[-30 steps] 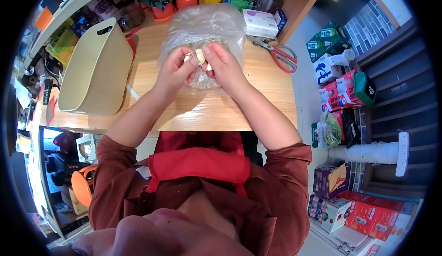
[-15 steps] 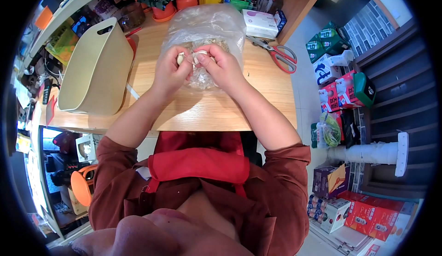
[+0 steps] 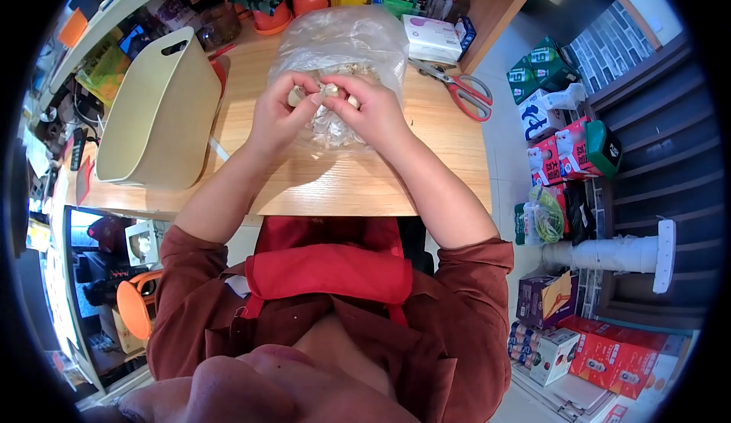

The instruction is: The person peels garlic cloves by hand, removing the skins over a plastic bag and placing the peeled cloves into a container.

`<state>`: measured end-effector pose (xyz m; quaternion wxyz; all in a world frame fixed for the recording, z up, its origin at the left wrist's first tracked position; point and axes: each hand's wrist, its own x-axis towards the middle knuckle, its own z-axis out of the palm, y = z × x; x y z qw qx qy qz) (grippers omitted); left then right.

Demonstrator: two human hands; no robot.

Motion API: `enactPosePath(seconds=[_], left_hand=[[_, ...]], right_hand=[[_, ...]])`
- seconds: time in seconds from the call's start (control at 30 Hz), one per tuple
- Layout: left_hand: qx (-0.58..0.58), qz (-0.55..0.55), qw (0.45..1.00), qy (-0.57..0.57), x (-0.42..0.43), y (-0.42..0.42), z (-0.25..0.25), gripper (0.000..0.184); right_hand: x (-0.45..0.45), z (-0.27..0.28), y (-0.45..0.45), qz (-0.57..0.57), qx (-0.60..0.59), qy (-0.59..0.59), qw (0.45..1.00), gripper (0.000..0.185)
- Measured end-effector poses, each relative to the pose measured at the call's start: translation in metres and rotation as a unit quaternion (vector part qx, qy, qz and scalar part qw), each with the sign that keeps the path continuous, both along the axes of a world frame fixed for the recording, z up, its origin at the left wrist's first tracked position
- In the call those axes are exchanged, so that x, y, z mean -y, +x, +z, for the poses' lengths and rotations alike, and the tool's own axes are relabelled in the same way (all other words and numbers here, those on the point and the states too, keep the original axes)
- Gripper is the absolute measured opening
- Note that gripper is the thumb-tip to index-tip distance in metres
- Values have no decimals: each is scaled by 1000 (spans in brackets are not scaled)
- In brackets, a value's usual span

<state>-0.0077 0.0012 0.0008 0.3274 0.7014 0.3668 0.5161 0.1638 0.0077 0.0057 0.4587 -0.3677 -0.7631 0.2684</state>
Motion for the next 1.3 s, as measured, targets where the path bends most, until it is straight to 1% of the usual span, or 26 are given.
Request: enactPosePath(seconds=[0.07,0.17,0.27,0.37,0.47,0.77,0.87,1.07,1.3], left_hand=[[2,4,1000,9,-2,1,-3,12],[-30,15,998,-43,-2,1,0,11],[-78,38,994,-61,-3,0,0,12],[-83,43,995,-36,-3,0,1,11],[-126,51,989,-54,-3,-2,3,13],[-136,38,990,-22,-3,-4,5,14],[-125,42,990,48,-4,-3,4,15],[-145,59,983,97,-3,-3,4,12],[-132,77,979,136,-5,-2,2,12]], right_hand=[[-4,-5,1,-10,40,80,996,31],[-6,-6,2,-18,84,123,989,31],[-8,-7,4,-23,118,171,978,30],[-7,-7,5,-37,150,178,972,29],[-7,-7,6,-37,160,193,967,27],[-6,-6,8,-30,169,177,969,24],[-7,-7,8,-25,166,182,969,23],[-9,-8,8,-22,157,184,970,21],[-10,-7,8,-10,130,146,981,21]])
